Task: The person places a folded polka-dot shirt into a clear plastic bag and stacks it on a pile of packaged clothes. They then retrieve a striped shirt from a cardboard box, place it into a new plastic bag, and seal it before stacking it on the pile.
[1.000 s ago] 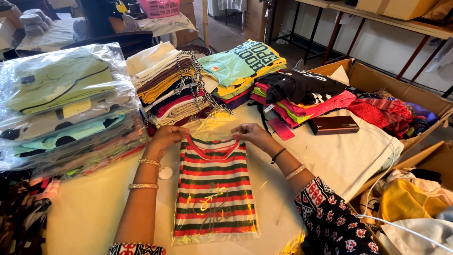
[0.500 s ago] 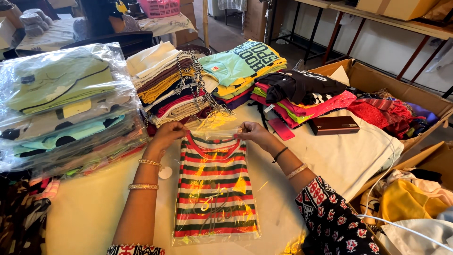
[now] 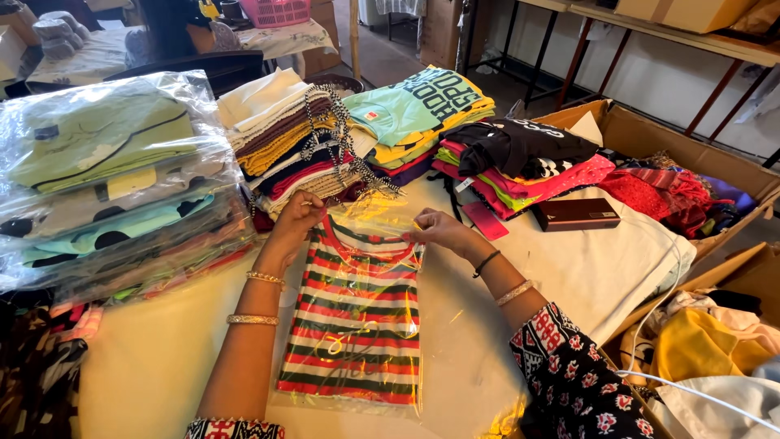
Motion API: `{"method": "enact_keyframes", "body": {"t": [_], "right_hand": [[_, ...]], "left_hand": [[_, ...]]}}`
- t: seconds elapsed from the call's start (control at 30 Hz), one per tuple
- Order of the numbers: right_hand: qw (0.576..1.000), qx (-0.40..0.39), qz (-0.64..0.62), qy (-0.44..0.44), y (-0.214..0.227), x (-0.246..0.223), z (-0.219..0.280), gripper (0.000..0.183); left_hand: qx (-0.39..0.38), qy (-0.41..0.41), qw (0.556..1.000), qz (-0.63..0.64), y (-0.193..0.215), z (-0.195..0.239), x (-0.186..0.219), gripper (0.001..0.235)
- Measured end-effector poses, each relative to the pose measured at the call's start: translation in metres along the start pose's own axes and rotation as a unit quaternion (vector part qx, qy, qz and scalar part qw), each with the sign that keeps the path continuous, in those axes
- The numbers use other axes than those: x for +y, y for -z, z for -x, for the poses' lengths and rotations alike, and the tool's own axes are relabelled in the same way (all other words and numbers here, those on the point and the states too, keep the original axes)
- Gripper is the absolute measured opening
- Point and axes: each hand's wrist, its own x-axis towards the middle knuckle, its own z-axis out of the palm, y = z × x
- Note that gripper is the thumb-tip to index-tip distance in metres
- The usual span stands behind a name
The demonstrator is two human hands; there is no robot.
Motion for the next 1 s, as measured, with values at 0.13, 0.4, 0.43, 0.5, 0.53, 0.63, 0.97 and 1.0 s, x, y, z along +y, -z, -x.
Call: {"method": "enact_keyframes", "body": {"t": [0.13, 0.4, 0.43, 0.5, 0.53, 0.63, 0.97, 1.0], "right_hand": [[0.992, -0.026, -0.125, -0.013, 0.000, 0.000, 0.001, 0.035], [0.996, -0.062, -0.017, -0.054, 0.002, -0.059, 0.020, 0.043], [0.996, -0.063, -0.017, -0.053, 0.003, -0.061, 0.023, 0.043], [0.997, -0.013, 0.049, 0.052, 0.003, -0.068, 0.025, 0.053], [0.997, -0.016, 0.049, 0.054, 0.003, -0.076, 0.028, 0.053], [0.996, -0.046, 0.013, 0.069, -0.001, -0.101, 0.035, 0.063], [0.958, -0.272, -0.064, 0.066, 0.018, -0.034, 0.030, 0.024], [0.956, -0.257, -0.135, 0.047, 0.014, -0.047, 0.035, 0.015]], "left_hand": [[0.039, 0.016, 0.999, 0.006, 0.002, -0.007, -0.014, 0.021], [-0.009, -0.090, 0.994, 0.058, -0.030, 0.000, 0.004, 0.036], [-0.008, -0.091, 0.994, 0.057, -0.038, 0.002, 0.008, 0.036], [-0.029, -0.113, 0.993, 0.027, -0.052, 0.008, 0.019, 0.042], [-0.025, -0.115, 0.993, 0.026, -0.060, 0.007, 0.020, 0.042], [-0.063, -0.200, 0.977, -0.030, -0.079, 0.009, 0.021, 0.047], [-0.158, -0.197, 0.961, -0.112, -0.125, 0.037, 0.068, 0.031], [-0.165, -0.192, 0.963, -0.091, -0.124, 0.041, 0.077, 0.032]]}}
